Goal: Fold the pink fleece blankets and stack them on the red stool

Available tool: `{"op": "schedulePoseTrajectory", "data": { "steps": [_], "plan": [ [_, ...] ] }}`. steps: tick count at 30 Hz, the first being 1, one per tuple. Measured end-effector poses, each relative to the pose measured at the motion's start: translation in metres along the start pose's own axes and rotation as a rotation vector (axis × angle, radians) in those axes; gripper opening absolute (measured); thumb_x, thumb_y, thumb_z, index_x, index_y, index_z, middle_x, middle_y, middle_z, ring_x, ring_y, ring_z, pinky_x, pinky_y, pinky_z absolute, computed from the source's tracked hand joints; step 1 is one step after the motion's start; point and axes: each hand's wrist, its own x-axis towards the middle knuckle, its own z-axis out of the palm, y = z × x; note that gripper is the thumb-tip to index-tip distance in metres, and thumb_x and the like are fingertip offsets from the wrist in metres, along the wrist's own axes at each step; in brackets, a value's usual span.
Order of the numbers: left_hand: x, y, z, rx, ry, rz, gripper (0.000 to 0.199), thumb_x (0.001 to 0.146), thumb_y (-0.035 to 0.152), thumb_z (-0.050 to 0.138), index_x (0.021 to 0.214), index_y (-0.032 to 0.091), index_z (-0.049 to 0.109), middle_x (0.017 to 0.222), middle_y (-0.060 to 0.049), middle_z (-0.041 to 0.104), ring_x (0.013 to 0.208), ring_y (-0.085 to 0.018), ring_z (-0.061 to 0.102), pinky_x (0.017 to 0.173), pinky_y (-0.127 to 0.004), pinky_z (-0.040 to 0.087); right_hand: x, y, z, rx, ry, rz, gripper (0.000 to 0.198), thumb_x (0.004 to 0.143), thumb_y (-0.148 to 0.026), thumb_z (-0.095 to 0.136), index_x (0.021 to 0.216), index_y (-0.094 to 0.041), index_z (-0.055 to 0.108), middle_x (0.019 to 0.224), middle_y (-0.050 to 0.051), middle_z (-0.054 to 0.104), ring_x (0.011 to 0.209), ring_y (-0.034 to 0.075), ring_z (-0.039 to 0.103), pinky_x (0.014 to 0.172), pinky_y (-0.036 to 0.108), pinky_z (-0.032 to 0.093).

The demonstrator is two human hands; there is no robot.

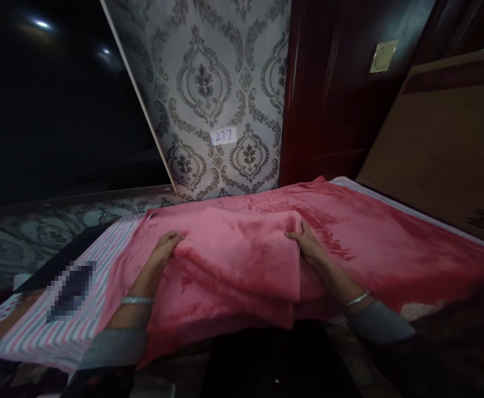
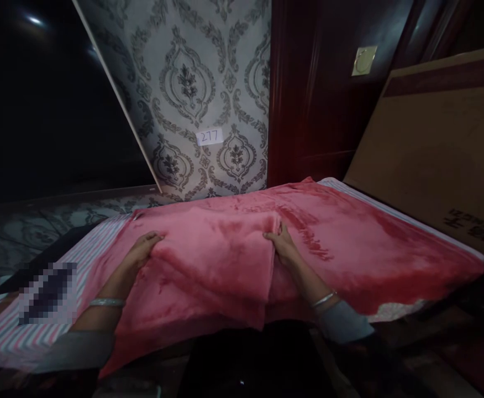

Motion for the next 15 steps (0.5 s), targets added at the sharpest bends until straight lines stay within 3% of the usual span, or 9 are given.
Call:
{"op": "schedulePoseTrajectory", "data": {
  "steps": [4,8,11,13,15],
  "plan": [
    [-0.033,0.028,0.006,-0.131,0.089,0.173,0.020,0.066,0.026,0.077,0.071,0.018,0.059,0.065,0.006,0.058,0.059,-0.009,0.050,0.057,-0.020,0.039,0.041,-0.052,0.007,-0.008,-0.012,-0.039,0.088,0.055,-0.022,0.074,0.140,-0.023,0.050,0.123,0.008,0.067,0.095,0.025,0.068,0.081,0.038,0.057],
    [-0.078,0.024,0.002,-0.182,0.124,0.249,0.027,0.062,0.035,0.079,0.078,0.020,0.062,0.071,0.004,0.061,0.063,-0.012,0.053,0.060,-0.022,0.043,0.073,-0.086,0.006,-0.151,-0.150,-0.074,0.061,0.072,-0.022,0.067,0.132,-0.015,0.059,0.129,0.011,0.065,0.101,0.022,0.067,0.089,0.035,0.052],
    [-0.102,-0.010,-0.004,0.006,0.089,0.163,0.033,0.054,0.039,0.083,0.070,0.019,0.062,0.064,0.003,0.058,0.061,-0.013,0.053,0.053,-0.022,0.040,0.078,-0.071,-0.004,-0.294,-0.169,0.054,0.048,0.080,-0.025,0.064,0.126,-0.011,0.063,0.130,0.016,0.064,0.105,0.025,0.067,0.094,0.042,0.049],
    [-0.110,-0.037,-0.011,0.192,0.063,0.087,0.036,0.051,0.043,0.083,0.068,0.019,0.061,0.064,0.002,0.059,0.062,-0.015,0.055,0.052,-0.023,0.040,0.070,-0.048,-0.015,-0.364,-0.144,0.134,0.049,0.072,-0.027,0.075,0.119,-0.013,0.068,0.129,0.018,0.065,0.111,0.032,0.065,0.099,0.051,0.048],
    [-0.116,-0.059,-0.017,0.339,0.080,0.094,0.041,0.057,0.052,0.077,0.077,0.019,0.063,0.072,-0.001,0.065,0.067,-0.019,0.060,0.054,-0.026,0.045,0.057,-0.026,-0.029,-0.417,-0.123,0.184,0.046,0.069,-0.031,0.080,0.112,-0.016,0.072,0.128,0.017,0.066,0.119,0.036,0.060,0.105,0.054,0.045]
  ]
}}
